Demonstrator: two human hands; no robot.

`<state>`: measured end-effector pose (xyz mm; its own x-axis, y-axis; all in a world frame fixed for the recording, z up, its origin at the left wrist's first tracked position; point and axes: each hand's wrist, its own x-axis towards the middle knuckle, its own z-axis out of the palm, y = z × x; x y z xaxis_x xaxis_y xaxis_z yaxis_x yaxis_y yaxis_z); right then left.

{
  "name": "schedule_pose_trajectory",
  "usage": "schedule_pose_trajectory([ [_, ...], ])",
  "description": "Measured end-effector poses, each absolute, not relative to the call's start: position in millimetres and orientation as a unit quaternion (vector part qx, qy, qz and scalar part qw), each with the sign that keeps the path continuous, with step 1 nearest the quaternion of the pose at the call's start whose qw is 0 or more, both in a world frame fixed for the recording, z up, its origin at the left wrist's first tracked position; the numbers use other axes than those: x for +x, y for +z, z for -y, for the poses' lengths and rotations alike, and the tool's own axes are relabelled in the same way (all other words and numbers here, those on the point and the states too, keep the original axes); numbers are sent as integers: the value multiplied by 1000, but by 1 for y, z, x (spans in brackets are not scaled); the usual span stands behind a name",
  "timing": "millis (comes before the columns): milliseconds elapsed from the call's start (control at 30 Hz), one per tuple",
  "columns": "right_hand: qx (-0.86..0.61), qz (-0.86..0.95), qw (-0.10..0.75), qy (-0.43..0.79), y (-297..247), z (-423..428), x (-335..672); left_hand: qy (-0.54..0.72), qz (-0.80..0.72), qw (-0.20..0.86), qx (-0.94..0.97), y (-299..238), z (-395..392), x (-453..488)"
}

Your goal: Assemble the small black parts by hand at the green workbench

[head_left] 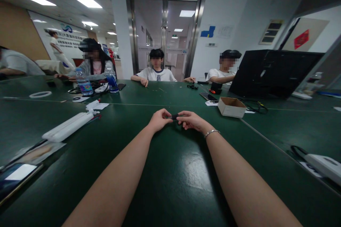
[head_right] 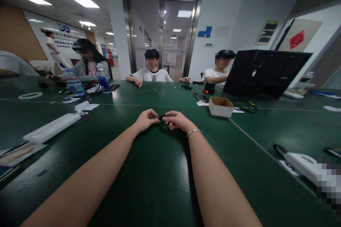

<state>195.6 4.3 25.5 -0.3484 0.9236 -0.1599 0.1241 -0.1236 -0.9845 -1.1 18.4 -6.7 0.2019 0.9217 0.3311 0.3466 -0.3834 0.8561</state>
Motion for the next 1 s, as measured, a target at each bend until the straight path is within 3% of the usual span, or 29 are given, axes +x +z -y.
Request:
schedule_pose_trajectory([
  [1000,-466,562,348,587,26,-3,193,440,-463,314,702,-2,-13,-1],
])
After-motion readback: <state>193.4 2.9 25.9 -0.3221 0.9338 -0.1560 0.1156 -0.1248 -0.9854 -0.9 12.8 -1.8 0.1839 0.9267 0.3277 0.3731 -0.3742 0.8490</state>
